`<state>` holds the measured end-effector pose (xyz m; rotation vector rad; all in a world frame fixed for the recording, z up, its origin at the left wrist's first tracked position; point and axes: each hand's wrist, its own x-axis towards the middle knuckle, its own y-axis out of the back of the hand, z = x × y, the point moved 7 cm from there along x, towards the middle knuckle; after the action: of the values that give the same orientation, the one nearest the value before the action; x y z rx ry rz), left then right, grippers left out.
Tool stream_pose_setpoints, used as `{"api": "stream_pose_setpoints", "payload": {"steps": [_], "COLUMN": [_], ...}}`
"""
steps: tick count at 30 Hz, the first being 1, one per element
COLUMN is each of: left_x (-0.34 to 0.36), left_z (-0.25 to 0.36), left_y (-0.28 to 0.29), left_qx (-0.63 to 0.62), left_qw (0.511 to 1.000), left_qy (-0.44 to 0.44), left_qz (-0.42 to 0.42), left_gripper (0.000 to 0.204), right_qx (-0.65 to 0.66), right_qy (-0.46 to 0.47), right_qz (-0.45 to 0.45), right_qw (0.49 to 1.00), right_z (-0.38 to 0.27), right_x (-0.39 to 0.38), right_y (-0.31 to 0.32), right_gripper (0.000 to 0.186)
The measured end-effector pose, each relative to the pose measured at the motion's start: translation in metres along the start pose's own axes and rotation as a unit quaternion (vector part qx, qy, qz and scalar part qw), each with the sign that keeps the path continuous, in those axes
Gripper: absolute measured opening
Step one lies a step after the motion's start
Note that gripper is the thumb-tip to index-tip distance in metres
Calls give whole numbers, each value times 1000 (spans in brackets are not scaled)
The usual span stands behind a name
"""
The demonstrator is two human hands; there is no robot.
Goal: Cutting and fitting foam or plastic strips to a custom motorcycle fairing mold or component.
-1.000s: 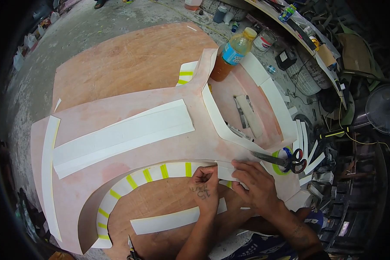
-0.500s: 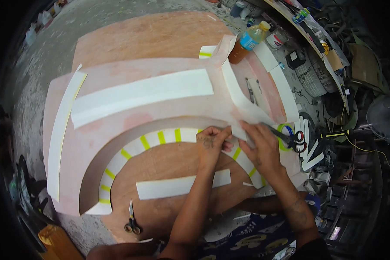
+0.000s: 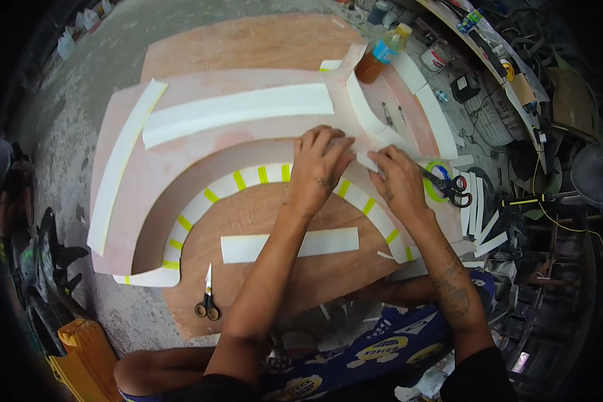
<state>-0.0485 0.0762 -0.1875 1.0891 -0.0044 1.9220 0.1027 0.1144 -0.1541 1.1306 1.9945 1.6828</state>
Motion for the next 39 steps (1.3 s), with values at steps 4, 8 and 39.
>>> {"api": "stream_pose_setpoints", "payload": {"steps": [4,8,39], "left_x": [10,19,38], "left_z": [-1,3,14], "left_y": [-30,-36,-56], "left_qx": [12,6,-41], "left_qw": [986,961,920], "left_qy": [-109,-167,-212], "left_qz": [-128,-220,-327], "left_gripper": [37,41,43], "right_qx": [9,54,59], "right_qy": [-24,-55,-42], "right_qz": [-17,2,-1], "right_qw": [1000,997,997], "right_z": [14,18,19], "right_x": [-12,-19,-19], "right_y": [-1,1,4], "right_gripper": [38,36,24]}}
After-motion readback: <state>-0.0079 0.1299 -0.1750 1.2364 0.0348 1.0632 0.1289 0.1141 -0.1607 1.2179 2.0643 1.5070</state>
